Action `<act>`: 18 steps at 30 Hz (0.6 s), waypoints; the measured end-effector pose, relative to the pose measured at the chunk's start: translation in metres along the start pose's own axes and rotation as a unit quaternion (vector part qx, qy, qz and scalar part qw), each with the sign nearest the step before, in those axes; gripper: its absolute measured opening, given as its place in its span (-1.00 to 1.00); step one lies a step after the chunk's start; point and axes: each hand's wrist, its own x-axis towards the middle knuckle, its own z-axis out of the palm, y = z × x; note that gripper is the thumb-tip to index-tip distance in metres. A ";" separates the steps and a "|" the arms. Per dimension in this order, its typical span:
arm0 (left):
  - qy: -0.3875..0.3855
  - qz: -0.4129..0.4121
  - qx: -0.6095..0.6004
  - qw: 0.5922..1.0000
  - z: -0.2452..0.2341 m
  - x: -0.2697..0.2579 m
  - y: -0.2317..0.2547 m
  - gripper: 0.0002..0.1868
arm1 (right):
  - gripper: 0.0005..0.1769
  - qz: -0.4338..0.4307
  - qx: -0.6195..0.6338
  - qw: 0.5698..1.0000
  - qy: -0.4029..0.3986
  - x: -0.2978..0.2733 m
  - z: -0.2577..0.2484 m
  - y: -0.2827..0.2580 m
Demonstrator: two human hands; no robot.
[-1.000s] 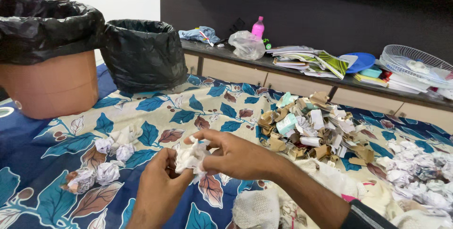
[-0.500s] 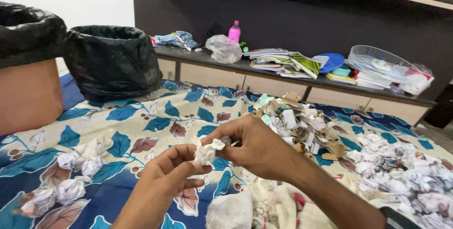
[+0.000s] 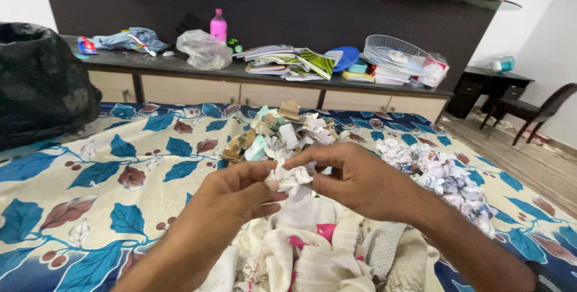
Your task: The person sorts crumpled paper and fabric scraps on a bed, separating them into piles and then placing the fabric into a black trash bag. The person handles paper and fabric by hand, adjusting the trash bag and packing the fabric inside.
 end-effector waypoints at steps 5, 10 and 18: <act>-0.078 0.055 -0.035 0.995 0.067 0.052 0.003 -0.57 | -0.59 0.054 0.059 0.993 0.091 -0.023 -0.028 0.052; -0.165 0.079 0.011 0.983 0.131 0.110 -0.012 -0.49 | -0.49 0.133 0.033 0.975 0.173 -0.045 -0.057 0.103; -0.195 0.146 0.189 0.951 0.222 0.181 -0.043 -0.46 | -0.66 0.212 0.005 0.940 0.267 -0.076 -0.094 0.196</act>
